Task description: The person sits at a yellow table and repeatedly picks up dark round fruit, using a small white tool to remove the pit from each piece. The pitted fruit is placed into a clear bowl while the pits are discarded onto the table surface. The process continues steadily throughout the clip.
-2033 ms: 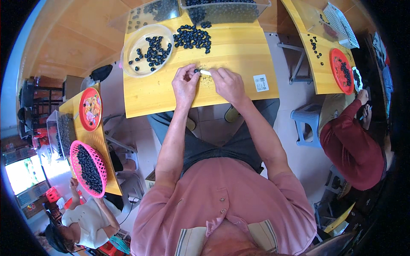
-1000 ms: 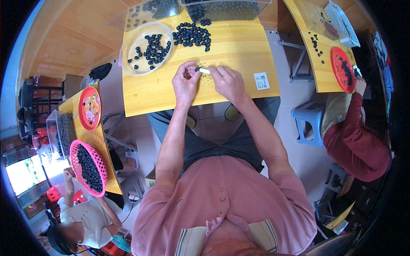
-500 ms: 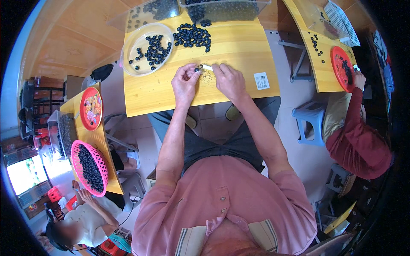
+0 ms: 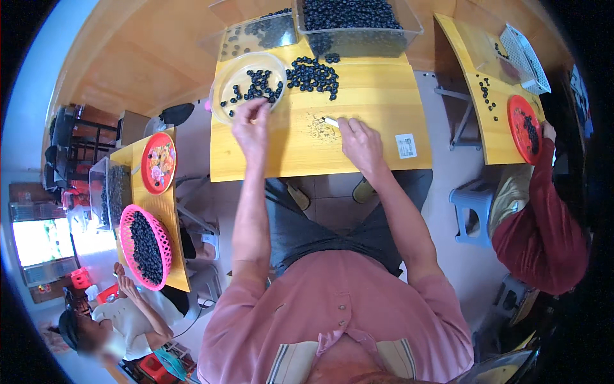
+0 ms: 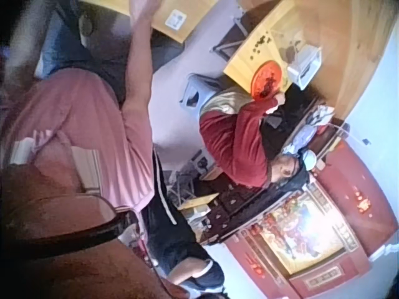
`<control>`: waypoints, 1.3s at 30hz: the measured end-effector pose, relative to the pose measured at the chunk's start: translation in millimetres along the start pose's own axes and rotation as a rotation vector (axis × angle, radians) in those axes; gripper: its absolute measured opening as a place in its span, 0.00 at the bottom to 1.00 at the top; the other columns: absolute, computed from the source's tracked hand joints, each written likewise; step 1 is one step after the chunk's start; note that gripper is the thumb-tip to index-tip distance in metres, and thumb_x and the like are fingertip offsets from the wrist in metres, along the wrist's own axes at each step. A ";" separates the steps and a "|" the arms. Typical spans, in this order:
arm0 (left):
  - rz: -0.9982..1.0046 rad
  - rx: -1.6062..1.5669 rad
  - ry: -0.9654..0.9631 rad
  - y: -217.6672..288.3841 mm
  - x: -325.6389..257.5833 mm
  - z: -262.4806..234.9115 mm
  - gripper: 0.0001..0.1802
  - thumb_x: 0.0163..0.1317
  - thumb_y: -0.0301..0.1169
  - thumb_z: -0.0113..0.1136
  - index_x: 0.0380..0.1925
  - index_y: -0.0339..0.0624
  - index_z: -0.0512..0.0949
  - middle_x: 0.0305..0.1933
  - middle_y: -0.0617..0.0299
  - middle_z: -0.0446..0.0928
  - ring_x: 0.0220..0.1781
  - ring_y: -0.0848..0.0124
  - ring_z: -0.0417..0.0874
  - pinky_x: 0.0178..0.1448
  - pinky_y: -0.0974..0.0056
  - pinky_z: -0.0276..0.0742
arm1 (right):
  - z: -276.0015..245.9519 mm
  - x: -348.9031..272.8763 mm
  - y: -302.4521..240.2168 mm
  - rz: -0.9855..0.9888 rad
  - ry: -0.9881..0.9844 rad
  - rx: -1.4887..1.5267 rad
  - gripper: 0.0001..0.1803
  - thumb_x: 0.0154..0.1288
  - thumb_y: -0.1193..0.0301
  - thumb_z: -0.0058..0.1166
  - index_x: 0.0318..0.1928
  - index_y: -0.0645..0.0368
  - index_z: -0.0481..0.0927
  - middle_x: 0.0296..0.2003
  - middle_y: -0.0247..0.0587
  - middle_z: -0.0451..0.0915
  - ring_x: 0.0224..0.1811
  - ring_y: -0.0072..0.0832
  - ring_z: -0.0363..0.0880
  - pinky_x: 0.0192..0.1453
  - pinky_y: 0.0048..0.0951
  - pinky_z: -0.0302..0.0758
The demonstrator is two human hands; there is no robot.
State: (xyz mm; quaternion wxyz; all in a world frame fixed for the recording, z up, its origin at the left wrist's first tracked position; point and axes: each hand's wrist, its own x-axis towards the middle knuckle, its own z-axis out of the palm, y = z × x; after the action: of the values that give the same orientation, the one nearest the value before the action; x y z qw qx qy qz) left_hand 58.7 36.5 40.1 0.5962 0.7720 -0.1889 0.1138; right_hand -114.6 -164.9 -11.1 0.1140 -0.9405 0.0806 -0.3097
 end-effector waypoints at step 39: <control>-0.268 -0.191 -0.289 -18.1 -69.7 61.3 0.12 0.68 0.21 0.73 0.51 0.33 0.88 0.42 0.66 0.86 0.41 0.80 0.82 0.50 0.72 0.81 | -5.2 2.1 -2.2 0.019 0.007 0.021 0.15 0.61 0.78 0.60 0.49 0.58 0.86 0.32 0.39 0.81 0.35 0.38 0.88 0.36 0.42 0.86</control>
State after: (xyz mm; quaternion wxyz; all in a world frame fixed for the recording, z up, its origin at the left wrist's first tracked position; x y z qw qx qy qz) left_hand 0.4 -7.7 -19.9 0.6433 0.7384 -0.1778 -0.0968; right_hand -115.8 -164.1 -5.2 0.1265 -0.9373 0.0869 -0.3128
